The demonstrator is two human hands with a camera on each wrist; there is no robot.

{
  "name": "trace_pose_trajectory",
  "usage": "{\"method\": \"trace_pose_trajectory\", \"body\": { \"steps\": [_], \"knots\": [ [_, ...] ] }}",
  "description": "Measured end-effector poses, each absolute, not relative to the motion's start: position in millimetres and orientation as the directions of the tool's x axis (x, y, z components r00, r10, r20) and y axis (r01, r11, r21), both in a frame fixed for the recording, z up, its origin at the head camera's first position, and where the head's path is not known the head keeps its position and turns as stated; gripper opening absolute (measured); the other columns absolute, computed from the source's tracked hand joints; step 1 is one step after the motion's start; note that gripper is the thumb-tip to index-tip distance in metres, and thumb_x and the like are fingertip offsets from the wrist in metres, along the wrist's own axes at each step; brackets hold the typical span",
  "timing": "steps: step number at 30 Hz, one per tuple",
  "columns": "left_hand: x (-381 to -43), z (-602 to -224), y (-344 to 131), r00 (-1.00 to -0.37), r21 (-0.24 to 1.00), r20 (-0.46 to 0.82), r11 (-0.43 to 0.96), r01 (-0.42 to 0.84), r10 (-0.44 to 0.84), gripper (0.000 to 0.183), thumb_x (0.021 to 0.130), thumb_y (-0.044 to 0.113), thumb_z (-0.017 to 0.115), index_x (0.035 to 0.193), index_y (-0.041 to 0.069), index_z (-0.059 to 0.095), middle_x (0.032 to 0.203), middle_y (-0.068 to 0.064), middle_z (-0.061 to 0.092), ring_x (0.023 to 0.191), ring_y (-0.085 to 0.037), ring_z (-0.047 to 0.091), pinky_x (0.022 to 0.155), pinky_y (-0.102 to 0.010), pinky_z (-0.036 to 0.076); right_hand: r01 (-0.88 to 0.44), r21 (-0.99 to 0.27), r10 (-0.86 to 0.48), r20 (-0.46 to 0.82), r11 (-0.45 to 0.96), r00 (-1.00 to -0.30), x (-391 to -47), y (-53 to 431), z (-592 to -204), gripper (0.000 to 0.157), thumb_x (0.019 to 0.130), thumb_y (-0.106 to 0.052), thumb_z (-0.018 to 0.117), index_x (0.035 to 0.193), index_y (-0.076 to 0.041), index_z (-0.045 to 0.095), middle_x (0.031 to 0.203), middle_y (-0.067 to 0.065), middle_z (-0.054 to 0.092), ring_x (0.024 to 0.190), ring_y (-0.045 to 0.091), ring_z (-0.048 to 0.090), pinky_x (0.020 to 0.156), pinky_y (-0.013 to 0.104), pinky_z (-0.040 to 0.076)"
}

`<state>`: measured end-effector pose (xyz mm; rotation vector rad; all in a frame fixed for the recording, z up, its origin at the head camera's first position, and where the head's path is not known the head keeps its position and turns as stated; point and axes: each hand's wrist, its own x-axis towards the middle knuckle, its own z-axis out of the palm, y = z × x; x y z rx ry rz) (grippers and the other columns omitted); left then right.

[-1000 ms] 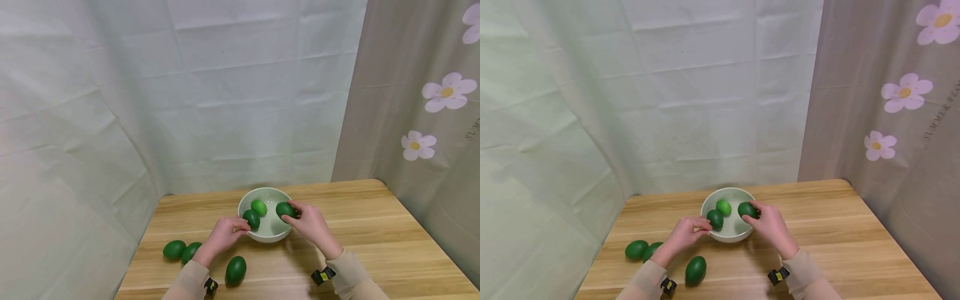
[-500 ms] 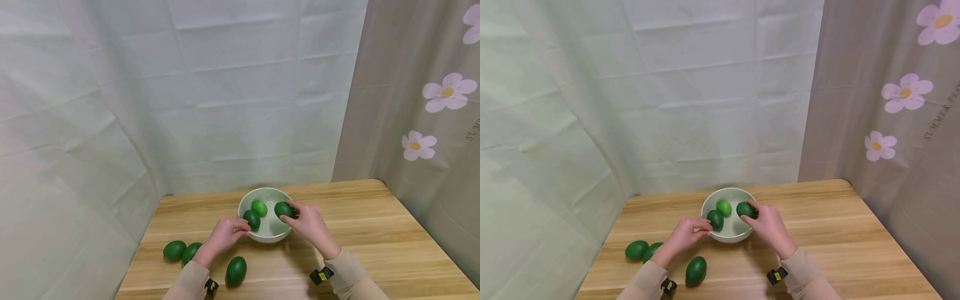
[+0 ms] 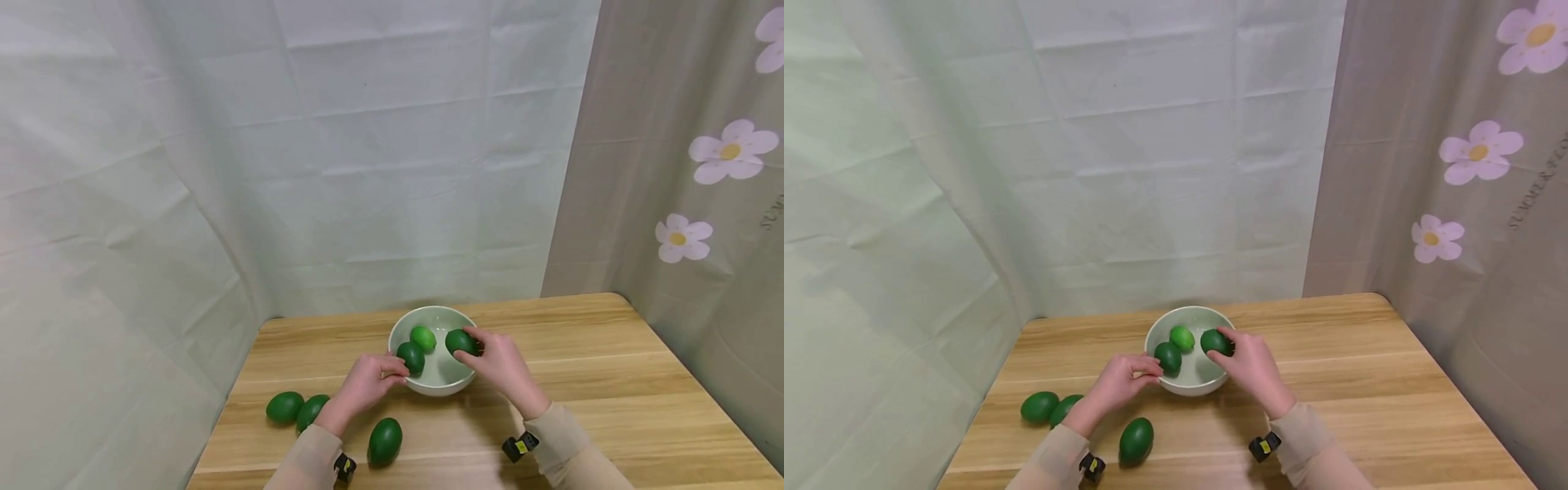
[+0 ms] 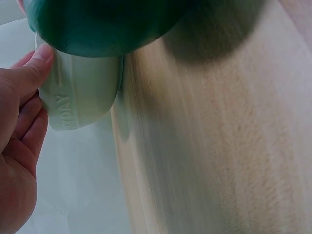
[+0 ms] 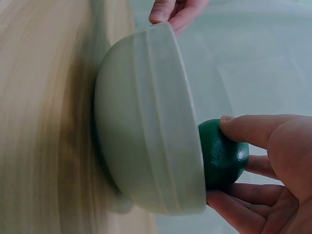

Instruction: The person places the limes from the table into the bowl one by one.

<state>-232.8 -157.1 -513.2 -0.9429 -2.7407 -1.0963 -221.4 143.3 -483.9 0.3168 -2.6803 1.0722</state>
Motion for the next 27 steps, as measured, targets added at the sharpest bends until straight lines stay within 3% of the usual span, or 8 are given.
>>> {"method": "trace_pose_trajectory", "body": {
  "steps": [11,27],
  "knots": [
    [-231.8,-513.3,-156.3,-0.822,0.619,0.241,0.571,0.539,0.516,0.012,0.091,0.013,0.085,0.104,0.013,0.086,0.114,-0.001,0.081,0.125,-0.025,0.07,0.113,-0.047,0.05,-0.301,-0.573,-0.142,0.307,0.762,-0.941,-229.1,137.3,-487.9,0.054,0.09,-0.029,0.089,0.135,-0.004,0.073,0.113,0.017,0.078,0.094,0.026,0.074,0.081,0.046,0.062],
    [-232.1,-514.2,-156.6,-0.805,0.585,0.28,0.573,0.575,0.522,0.012,0.09,0.011,0.087,0.102,0.011,0.086,0.112,-0.001,0.081,0.122,-0.025,0.072,0.112,-0.046,0.052,-0.367,-0.432,-0.242,0.316,0.824,-0.917,-248.7,121.1,-499.1,0.048,0.089,-0.018,0.09,0.131,-0.003,0.074,0.116,0.016,0.077,0.1,0.03,0.075,0.083,0.05,0.064]
  ]
}}
